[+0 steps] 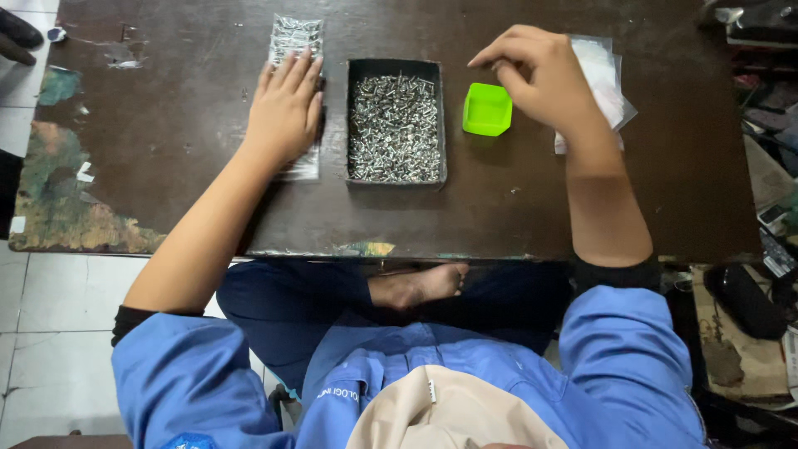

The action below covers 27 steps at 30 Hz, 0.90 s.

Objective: The person sits at a table and transfers small metal screws from a black tray into a green plastic container. They then pour the screws from the container into a small plastic bag, seal it, and place it on a stack of similar bags. The person repeats this process multiple times.

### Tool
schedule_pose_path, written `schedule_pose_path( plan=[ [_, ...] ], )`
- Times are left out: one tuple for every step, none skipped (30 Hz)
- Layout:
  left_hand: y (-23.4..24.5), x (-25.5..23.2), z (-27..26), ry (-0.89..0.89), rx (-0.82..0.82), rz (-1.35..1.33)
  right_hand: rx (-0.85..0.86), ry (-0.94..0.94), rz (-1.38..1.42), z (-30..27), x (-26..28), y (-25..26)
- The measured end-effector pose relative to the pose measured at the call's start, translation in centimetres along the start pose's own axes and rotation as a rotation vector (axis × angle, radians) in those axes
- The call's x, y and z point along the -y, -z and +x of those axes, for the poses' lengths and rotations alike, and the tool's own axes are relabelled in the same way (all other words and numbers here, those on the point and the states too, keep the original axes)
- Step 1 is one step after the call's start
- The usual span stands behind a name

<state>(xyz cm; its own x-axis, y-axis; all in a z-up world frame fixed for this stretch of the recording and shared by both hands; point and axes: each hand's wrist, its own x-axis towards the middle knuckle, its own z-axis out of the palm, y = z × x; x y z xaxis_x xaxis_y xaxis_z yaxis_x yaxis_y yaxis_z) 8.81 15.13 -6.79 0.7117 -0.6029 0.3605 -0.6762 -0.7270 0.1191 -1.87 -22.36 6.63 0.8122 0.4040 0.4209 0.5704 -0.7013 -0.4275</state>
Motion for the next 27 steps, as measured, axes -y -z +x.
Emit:
schedule_pose_path(
  plan=[
    [0.3,-0.2,0.1,-0.004,0.001,-0.003,-0.001,-0.004,-0.002,-0.5,-0.6,0.5],
    [0.5,-0.4,0.3,0.037,0.067,-0.014,0.173,-0.078,-0.056,-1.0,-1.3,1.0],
    [0.9,-0.5,0.4,0.077,0.134,-0.022,0.345,-0.150,-0.108,-1.5,-1.9,1.5],
    [1.2,-0.4,0.9,0.072,0.135,-0.023,0.343,-0.154,-0.108,-1.7,-2.6,0.8],
    [1.5,-0.2,1.4,0.145,0.172,-0.104,0.420,-0.224,-0.056,-1.9,-3.3,0.2],
    [1.8,-0.1,1.9,0.217,0.209,-0.185,0.496,-0.293,-0.004,-2.1,-3.9,-0.4],
    [2.1,-0.5,2.4,0.214,0.207,-0.182,0.491,-0.293,-0.005,-2.3,-4.6,-1.1],
    [2.4,-1.0,2.9,0.253,0.209,-0.118,0.495,-0.255,-0.009,-2.5,-5.2,-1.9],
    [2.6,-1.5,3.3,0.297,0.212,-0.055,0.503,-0.216,-0.013,-2.7,-5.8,-2.7],
    [1.3,-0.9,3.1,0.297,0.211,-0.054,0.503,-0.214,-0.013,-2.8,-6.0,-2.9],
    [-0.1,-0.4,3.1,0.260,0.156,-0.026,0.491,-0.159,-0.008,-2.8,-6.2,-3.1],
    [-1.4,0.2,3.0,0.222,0.102,0.002,0.479,-0.105,-0.004,-2.9,-6.4,-3.3],
    [-1.7,0.4,3.0,0.221,0.099,0.004,0.476,-0.103,-0.006,-2.7,-5.6,-2.9],
    [-2.1,0.6,3.1,0.213,0.085,0.031,0.537,-0.186,0.006,-2.6,-4.8,-2.5],
    [-2.5,0.8,2.9,0.207,0.075,0.057,0.601,-0.269,0.020,-2.5,-4.0,-2.2],
    [-2.0,0.4,3.0,0.209,0.075,0.058,0.601,-0.268,0.020,-2.7,-4.0,-2.4],
    [-1.5,0.1,3.1,0.220,0.116,0.062,0.504,-0.172,-0.030,-2.8,-4.0,-2.8],
    [-1.1,-0.2,3.1,0.231,0.156,0.066,0.407,-0.076,-0.078,-3.0,-3.9,-3.1],
    [-1.3,-0.1,3.3,0.232,0.160,0.066,0.409,-0.077,-0.075,-2.2,-1.8,-3.0],
    [-1.6,0.0,3.4,0.251,0.204,0.111,0.330,0.000,-0.048,-1.4,0.3,-2.9],
    [-1.8,0.1,3.9,0.267,0.243,0.157,0.247,0.077,-0.024,-0.5,2.3,-2.7],
    [-1.4,-0.3,4.5,0.266,0.243,0.157,0.247,0.076,-0.025,0.1,3.4,-3.3],
    [-0.8,-0.8,4.9,0.269,0.221,0.144,0.330,0.136,-0.001,0.7,4.5,-4.0],
    [-0.3,-1.2,5.4,0.271,0.200,0.130,0.413,0.196,0.023,1.4,5.6,-4.7],
    [0.8,-2.5,6.0,0.275,0.201,0.131,0.415,0.199,0.026,2.2,5.4,-6.1],
    [1.8,-3.9,6.6,0.233,0.019,-0.056,0.594,0.166,-0.093,2.9,5.2,-7.6],
    [2.9,-5.3,7.5,0.182,-0.164,-0.242,0.767,0.129,-0.218,3.7,5.0,-8.9]
  ],
)
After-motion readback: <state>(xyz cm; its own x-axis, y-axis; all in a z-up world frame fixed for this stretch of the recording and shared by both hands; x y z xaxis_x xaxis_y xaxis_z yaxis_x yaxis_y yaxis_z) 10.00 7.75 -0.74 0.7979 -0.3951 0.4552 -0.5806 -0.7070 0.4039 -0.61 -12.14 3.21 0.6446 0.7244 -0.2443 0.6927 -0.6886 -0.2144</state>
